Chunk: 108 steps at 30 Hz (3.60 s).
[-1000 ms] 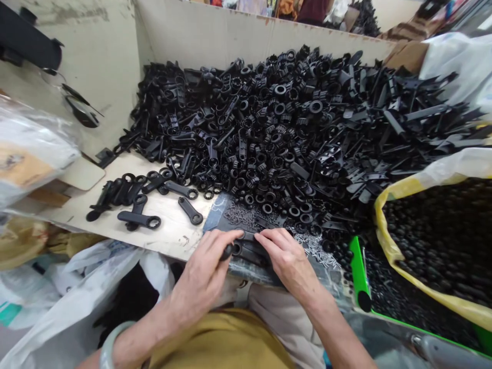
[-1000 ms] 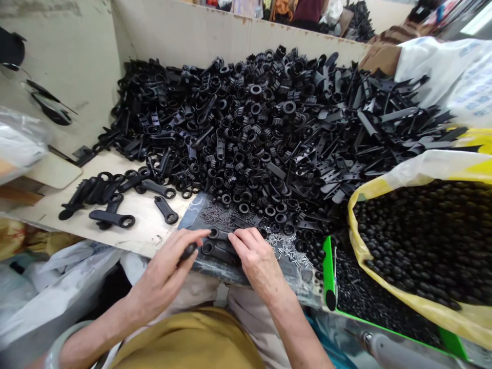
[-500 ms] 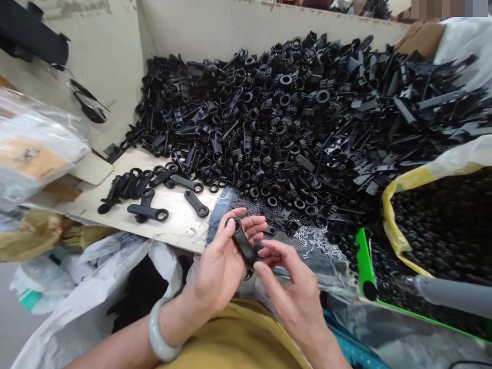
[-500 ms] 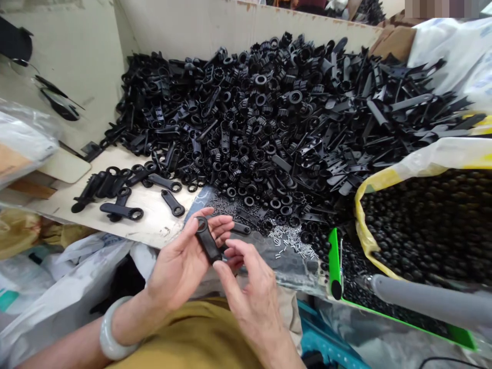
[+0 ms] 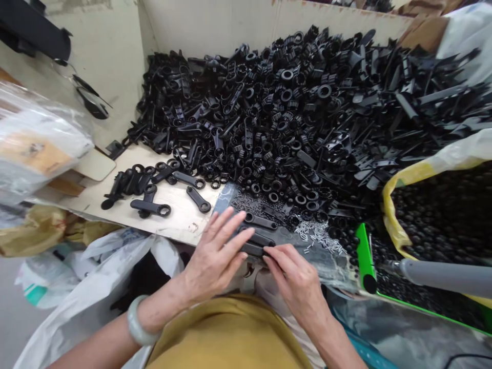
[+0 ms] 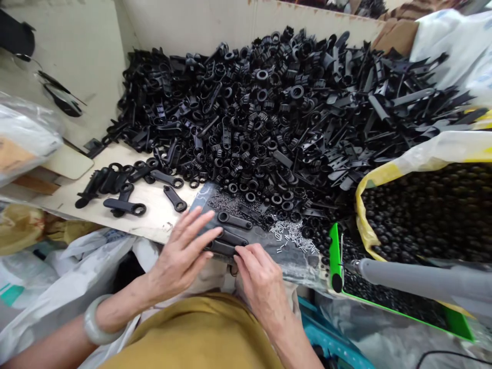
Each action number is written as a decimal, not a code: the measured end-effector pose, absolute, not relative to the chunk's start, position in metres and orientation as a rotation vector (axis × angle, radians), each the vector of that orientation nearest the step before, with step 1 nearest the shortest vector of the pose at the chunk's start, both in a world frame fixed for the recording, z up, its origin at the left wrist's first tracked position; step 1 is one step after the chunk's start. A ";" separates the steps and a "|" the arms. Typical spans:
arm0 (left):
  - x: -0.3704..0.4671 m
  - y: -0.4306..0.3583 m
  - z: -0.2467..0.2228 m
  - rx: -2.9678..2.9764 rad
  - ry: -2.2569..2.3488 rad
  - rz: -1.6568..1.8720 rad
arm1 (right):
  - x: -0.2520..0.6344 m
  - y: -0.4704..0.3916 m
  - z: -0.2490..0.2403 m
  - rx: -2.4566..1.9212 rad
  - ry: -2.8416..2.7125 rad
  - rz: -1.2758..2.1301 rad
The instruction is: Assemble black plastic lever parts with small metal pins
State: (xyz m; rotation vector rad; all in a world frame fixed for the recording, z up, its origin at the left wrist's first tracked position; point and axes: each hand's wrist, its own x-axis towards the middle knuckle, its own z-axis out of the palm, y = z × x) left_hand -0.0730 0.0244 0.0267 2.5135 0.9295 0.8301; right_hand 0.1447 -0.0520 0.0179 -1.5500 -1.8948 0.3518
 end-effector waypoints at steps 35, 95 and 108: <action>-0.025 0.035 0.016 2.696 0.907 0.506 | 0.166 0.071 0.047 -1.658 -1.878 0.254; -0.008 0.027 0.012 2.548 0.873 0.923 | 0.173 -0.005 0.041 -1.181 -0.301 1.451; -0.006 0.026 0.001 2.634 0.911 0.890 | 0.185 -0.007 0.032 -1.608 -1.442 0.596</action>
